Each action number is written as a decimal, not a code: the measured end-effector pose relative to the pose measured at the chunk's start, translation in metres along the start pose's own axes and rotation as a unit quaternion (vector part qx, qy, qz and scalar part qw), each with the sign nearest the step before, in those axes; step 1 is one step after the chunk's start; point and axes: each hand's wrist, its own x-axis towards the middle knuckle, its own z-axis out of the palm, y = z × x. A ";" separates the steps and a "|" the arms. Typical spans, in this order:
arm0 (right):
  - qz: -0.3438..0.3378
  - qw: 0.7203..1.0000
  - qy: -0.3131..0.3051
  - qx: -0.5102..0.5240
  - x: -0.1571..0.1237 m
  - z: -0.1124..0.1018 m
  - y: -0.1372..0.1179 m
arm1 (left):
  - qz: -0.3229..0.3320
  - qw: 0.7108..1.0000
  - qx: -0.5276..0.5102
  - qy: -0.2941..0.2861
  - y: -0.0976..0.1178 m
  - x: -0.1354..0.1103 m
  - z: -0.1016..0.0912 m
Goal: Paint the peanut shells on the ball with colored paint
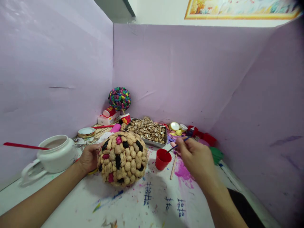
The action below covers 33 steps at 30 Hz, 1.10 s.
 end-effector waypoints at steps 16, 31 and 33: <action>-0.023 0.990 0.050 0.129 -0.007 -0.012 -0.005 | -0.004 0.997 0.040 -0.071 -0.001 -0.002 0.003; -0.174 0.905 0.105 0.375 -0.034 -0.012 -0.041 | -0.006 0.987 0.102 -0.123 0.002 0.001 -0.007; -0.181 0.907 0.107 0.366 -0.034 -0.011 -0.041 | -0.002 0.984 0.105 -0.141 0.002 0.001 -0.007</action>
